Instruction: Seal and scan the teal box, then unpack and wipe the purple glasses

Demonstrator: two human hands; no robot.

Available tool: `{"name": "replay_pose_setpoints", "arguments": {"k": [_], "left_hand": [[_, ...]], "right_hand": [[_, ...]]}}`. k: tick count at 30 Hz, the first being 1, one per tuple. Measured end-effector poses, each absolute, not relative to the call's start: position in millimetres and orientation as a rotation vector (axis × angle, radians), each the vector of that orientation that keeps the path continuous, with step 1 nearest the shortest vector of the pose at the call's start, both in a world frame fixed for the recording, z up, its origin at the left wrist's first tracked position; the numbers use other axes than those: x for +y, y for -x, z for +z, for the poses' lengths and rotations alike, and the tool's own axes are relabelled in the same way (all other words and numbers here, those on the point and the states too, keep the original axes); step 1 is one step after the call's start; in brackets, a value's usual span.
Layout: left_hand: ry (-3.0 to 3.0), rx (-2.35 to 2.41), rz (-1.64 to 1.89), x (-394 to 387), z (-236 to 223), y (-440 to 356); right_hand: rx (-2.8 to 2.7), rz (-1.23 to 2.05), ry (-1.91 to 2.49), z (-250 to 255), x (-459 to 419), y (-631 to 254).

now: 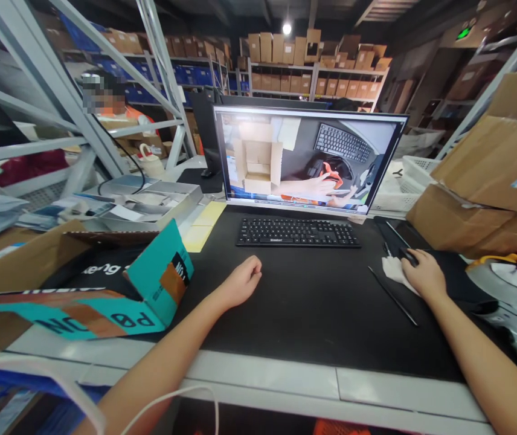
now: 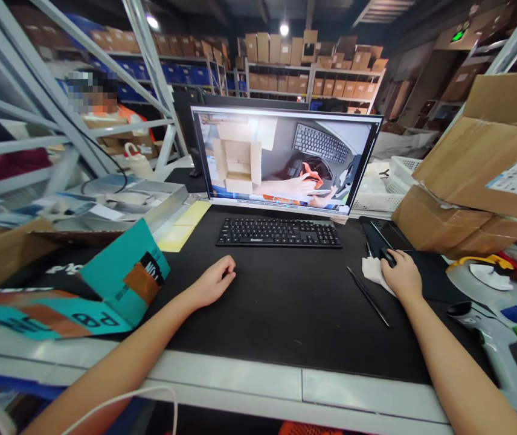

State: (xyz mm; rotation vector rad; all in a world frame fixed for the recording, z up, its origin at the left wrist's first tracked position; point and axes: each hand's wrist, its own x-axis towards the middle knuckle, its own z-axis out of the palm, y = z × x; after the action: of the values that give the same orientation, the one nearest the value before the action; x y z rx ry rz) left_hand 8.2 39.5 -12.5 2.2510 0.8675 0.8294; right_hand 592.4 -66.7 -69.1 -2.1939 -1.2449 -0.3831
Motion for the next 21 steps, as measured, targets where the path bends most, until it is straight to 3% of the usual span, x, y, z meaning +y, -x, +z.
{"name": "replay_pose_setpoints", "arguments": {"k": [10, 21], "left_hand": [[-2.249, 0.841, 0.95, 36.5, -5.5, -9.5], [-2.107, 0.98, 0.828, 30.9, 0.6, -9.0]], "right_hand": [[-1.281, -0.352, 2.193, -68.1, -66.2, -592.1], [-1.287, -0.399, 2.1, -70.7, -66.9, -591.6]]}}
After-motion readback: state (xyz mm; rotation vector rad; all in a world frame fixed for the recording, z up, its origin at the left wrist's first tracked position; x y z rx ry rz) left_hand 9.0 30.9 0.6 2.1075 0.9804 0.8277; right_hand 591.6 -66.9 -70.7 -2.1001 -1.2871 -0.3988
